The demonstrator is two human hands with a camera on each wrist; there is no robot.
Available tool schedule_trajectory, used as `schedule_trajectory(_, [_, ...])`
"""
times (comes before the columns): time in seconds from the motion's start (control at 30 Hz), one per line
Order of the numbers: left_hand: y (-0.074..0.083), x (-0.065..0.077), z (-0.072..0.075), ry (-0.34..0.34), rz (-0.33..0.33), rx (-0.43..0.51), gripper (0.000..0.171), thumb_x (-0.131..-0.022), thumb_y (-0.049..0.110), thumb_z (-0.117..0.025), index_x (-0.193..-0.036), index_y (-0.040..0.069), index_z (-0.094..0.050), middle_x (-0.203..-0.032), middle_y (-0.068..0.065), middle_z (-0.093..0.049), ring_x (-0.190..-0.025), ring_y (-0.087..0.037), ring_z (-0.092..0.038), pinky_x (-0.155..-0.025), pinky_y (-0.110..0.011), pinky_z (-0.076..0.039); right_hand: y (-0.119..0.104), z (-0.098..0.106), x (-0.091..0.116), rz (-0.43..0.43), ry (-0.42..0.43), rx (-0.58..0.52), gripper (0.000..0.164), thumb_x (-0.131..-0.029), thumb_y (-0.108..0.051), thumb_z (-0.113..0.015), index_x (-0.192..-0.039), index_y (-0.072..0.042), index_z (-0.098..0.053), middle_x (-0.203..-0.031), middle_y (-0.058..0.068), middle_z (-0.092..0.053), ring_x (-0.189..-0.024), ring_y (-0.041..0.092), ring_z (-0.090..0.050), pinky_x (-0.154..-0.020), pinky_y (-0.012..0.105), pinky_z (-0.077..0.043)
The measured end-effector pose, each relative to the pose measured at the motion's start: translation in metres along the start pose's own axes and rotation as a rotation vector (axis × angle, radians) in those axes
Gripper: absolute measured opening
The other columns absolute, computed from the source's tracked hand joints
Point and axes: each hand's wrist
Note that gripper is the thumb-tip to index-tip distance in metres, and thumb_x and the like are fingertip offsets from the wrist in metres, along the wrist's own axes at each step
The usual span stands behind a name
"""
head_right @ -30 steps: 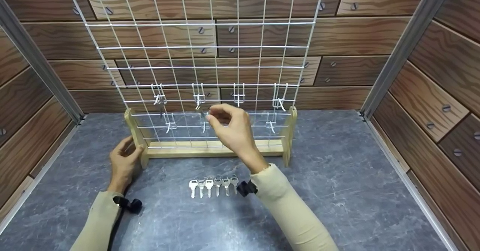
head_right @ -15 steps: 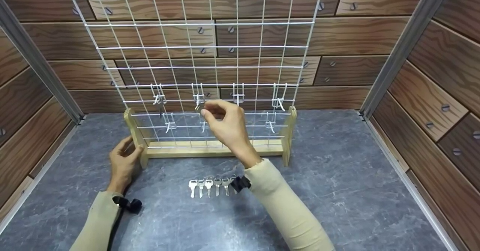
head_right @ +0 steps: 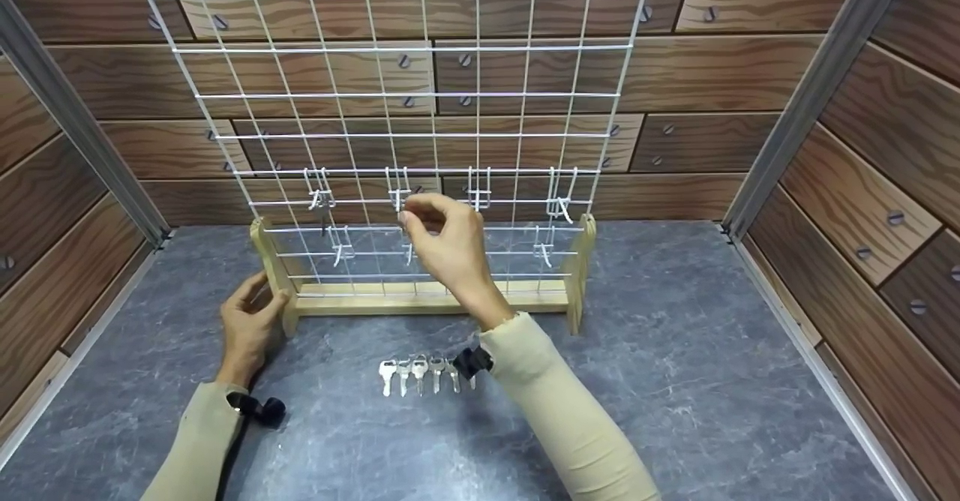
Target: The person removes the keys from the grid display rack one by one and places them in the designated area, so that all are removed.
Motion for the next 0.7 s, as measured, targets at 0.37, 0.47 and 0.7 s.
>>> schedule_trajectory(0.37, [0.0007, 0.0002, 0.0004, -0.006, 0.008, -0.005, 0.047, -0.087, -0.012, -0.077, -0.133, -0.011, -0.068, -0.13, -0.038, -0.068, -0.104, -0.014, -0.075, -0.091, -0.021, -0.063, 0.0008, -0.005, -0.0047, 0.001, 0.019, -0.015, 0.017, -0.097, 0.0, -0.075, -0.113, 0.005, -0.079, -0.109, 0.02, -0.08, -0.1, 0.028, -0.078, -0.09, 0.024, -0.064])
schedule_trajectory(0.47, [0.0007, 0.0002, 0.0006, -0.012, 0.009, -0.011, 0.047, -0.087, -0.012, -0.077, -0.133, -0.01, -0.068, -0.131, -0.036, -0.068, -0.105, -0.016, -0.075, -0.091, -0.021, -0.063, 0.0007, -0.0065, -0.0056, -0.005, 0.021, -0.014, 0.017, -0.097, 0.0, -0.074, -0.113, 0.004, -0.079, -0.109, 0.02, -0.08, -0.1, 0.028, -0.078, -0.089, 0.023, -0.064])
schedule_trajectory(0.7, [-0.001, -0.0006, -0.0004, -0.009, -0.016, -0.023, 0.046, -0.087, -0.013, -0.077, -0.132, -0.011, -0.068, -0.131, -0.036, -0.068, -0.108, -0.018, -0.074, -0.093, -0.022, -0.062, 0.0015, -0.0096, -0.0077, -0.006, 0.016, 0.008, 0.017, -0.098, 0.001, -0.071, -0.113, 0.005, -0.079, -0.109, 0.021, -0.08, -0.1, 0.034, -0.077, -0.086, 0.019, -0.063])
Point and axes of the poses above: each hand's wrist, its own x-axis away from the middle knuckle, its own z-axis out of the back of the hand, y = z × x
